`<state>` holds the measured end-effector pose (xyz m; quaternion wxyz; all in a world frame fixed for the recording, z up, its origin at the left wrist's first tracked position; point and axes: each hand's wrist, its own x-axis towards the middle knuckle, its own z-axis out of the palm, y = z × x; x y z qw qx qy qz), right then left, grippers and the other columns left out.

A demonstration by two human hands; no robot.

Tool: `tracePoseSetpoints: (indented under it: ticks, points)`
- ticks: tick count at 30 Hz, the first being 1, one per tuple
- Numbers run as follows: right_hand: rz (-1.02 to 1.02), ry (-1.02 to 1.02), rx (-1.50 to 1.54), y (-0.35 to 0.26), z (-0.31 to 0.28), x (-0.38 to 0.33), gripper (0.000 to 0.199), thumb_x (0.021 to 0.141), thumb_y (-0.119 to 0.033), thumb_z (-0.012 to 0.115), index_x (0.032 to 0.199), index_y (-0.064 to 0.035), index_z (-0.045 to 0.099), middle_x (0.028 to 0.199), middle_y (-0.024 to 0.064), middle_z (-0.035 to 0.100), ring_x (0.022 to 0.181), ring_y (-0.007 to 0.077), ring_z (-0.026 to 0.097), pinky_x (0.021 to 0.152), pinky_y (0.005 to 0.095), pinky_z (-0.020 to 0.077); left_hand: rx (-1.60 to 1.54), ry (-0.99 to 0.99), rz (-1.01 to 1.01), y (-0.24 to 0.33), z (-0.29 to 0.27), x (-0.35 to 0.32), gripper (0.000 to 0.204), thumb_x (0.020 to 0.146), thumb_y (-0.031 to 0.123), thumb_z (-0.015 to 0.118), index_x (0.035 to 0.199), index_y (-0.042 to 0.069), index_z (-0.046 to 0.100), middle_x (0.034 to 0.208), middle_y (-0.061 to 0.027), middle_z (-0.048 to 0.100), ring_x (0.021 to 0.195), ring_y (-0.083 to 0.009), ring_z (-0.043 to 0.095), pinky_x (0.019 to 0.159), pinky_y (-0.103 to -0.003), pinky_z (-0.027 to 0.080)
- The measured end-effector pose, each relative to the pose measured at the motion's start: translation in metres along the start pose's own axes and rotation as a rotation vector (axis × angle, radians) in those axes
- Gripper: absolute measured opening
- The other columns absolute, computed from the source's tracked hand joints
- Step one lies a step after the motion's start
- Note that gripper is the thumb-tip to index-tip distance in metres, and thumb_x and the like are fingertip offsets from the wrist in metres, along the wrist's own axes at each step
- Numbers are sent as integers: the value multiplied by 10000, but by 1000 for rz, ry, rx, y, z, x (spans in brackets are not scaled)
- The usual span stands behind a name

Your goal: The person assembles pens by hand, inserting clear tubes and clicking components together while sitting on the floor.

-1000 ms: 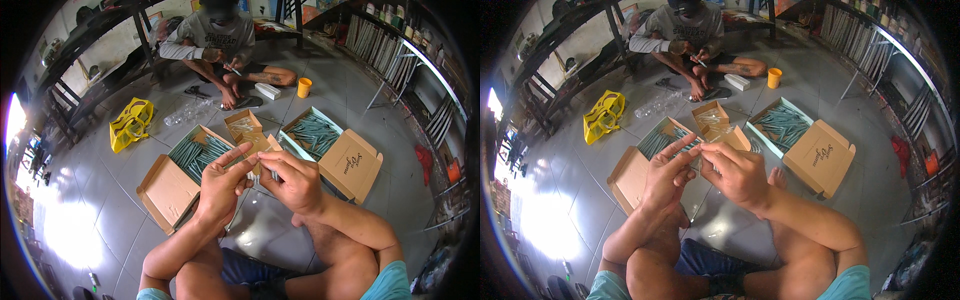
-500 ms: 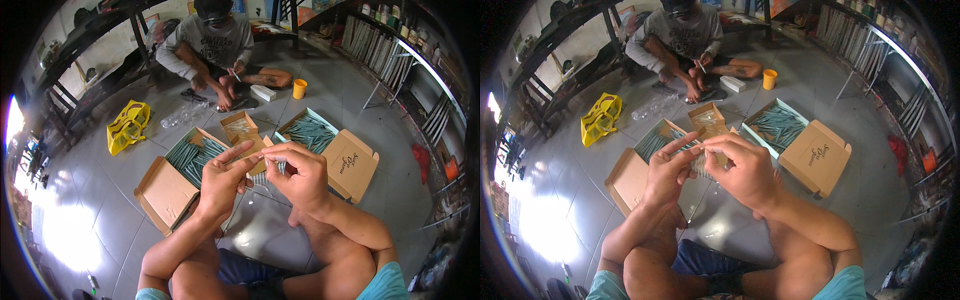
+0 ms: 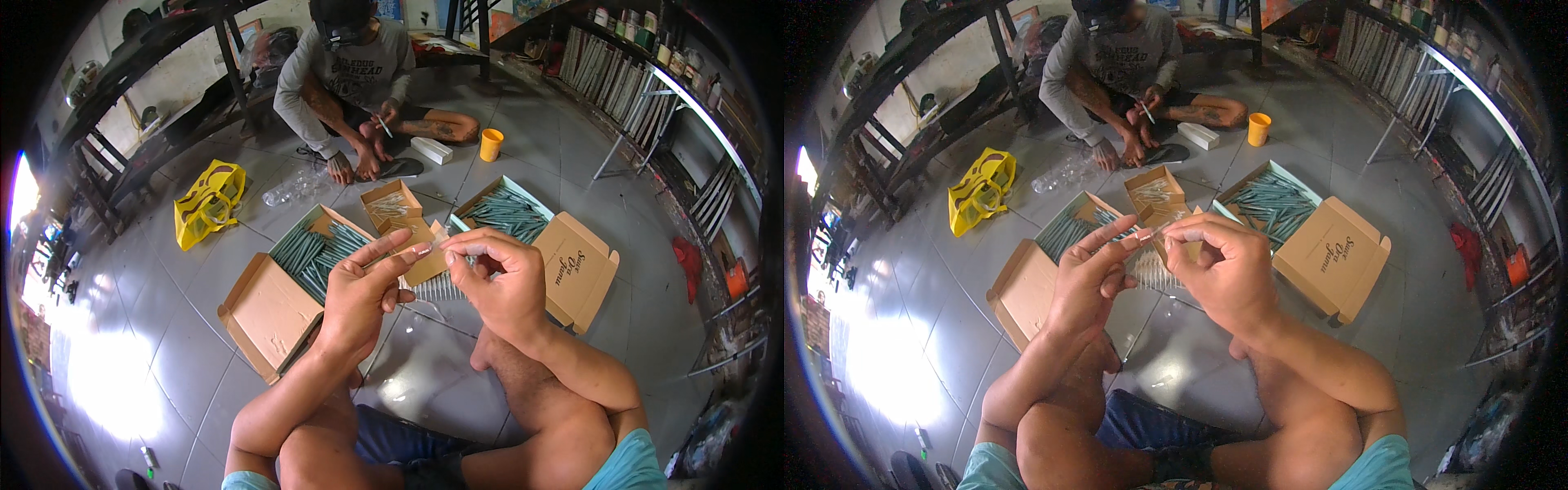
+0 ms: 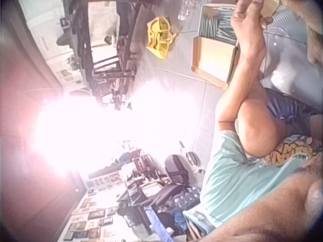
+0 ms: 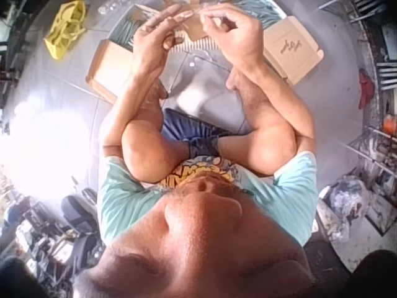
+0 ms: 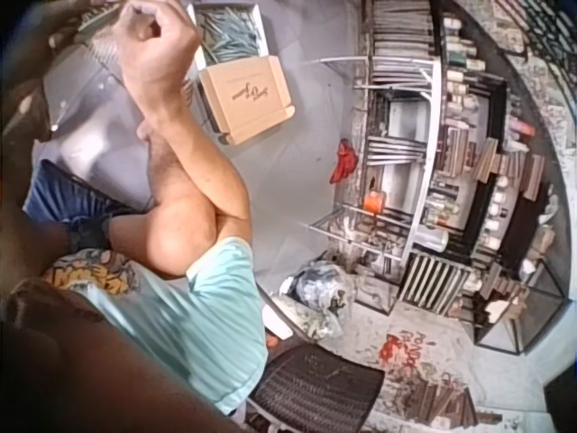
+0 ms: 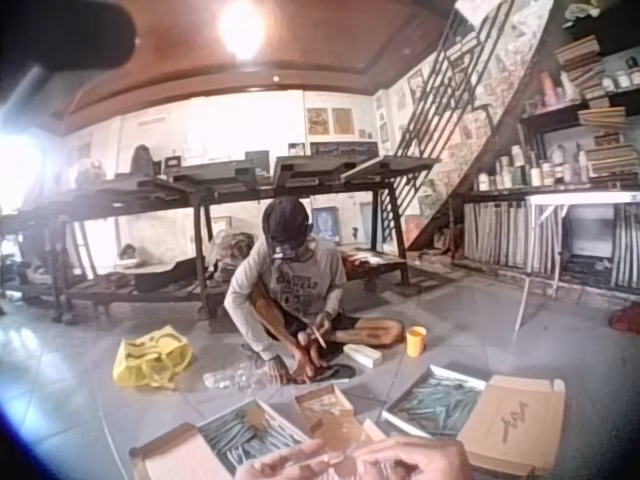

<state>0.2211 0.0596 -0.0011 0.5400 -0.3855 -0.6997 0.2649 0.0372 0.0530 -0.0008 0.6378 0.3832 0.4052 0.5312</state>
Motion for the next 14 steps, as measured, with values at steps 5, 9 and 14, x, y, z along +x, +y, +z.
tracePoseSetpoints:
  ticks: [5, 9, 14]
  points:
    - [-3, 14, 8, 6, 0, 0, 89, 804, 18, 701, 893, 19, 687, 908, 54, 714, 517, 3, 465, 469, 183, 365, -78, 1, -2, -2, -2, 0, 508, 866, 128, 701, 1282, -101, 520, 907, -43, 700, 464, -14, 411, 589, -223, 508]
    - [-79, 23, -37, 4, 2, 0, 97, 801, 16, 706, 897, 16, 690, 909, 57, 714, 510, 6, 467, 463, 189, 366, -100, -15, 0, -1, -3, 0, 515, 864, 130, 705, 1287, -96, 516, 911, -44, 702, 465, -17, 414, 596, -231, 509]
    - [-74, 48, -55, 8, 1, 1, 90, 816, 2, 698, 905, -1, 698, 923, 66, 715, 506, 21, 488, 465, 190, 382, -129, -20, -22, -5, -6, 1, 551, 860, 129, 711, 1316, -89, 492, 952, -64, 711, 463, -21, 422, 597, -232, 511]
